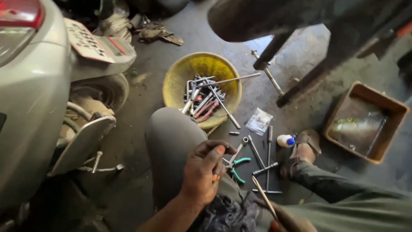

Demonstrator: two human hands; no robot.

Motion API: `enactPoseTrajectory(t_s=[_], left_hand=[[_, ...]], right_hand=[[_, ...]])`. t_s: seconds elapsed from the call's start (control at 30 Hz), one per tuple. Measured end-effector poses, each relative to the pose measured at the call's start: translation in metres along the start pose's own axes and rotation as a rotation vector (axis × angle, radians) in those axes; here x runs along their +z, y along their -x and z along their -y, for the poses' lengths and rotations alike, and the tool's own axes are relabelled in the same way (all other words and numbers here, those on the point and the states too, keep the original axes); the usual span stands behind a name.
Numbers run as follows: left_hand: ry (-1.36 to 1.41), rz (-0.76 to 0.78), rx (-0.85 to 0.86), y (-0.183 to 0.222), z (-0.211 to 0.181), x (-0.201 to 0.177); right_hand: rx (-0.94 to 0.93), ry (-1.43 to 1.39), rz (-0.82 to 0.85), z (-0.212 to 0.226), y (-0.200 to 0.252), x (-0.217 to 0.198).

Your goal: Cleaning and inspecting a motorcycle spark plug using tools and a cloth.

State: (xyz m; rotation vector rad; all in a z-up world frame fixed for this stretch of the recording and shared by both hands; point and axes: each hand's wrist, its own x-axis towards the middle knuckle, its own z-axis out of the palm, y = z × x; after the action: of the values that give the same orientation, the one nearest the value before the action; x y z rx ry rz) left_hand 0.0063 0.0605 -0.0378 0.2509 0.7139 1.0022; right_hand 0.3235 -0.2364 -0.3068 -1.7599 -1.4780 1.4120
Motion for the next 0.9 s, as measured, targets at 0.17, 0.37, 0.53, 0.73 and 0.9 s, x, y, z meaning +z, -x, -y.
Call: enactPoseTrajectory(t_s=[0.17,0.37,0.53,0.73,0.9], left_hand=[[-0.015,0.008,0.002,0.02,0.003,-0.001],[-0.13,-0.045,0.189,0.034,-0.006,0.0],[-0.133,-0.02,0.206,0.041,-0.007,0.0],[-0.653,-0.012,0.54,0.047,-0.014,-0.005],[-0.62,-0.024,0.486,0.05,-0.018,-0.007]], right_hand=[[0.391,-0.251,0.191,0.326,-0.043,-0.053],[0.081,-0.304,0.238,0.374,-0.063,-0.051],[0.151,-0.263,0.296,0.367,-0.066,-0.049],[0.167,-0.217,0.361,0.347,-0.067,-0.043],[0.018,-0.175,0.177,0.315,-0.056,-0.033]])
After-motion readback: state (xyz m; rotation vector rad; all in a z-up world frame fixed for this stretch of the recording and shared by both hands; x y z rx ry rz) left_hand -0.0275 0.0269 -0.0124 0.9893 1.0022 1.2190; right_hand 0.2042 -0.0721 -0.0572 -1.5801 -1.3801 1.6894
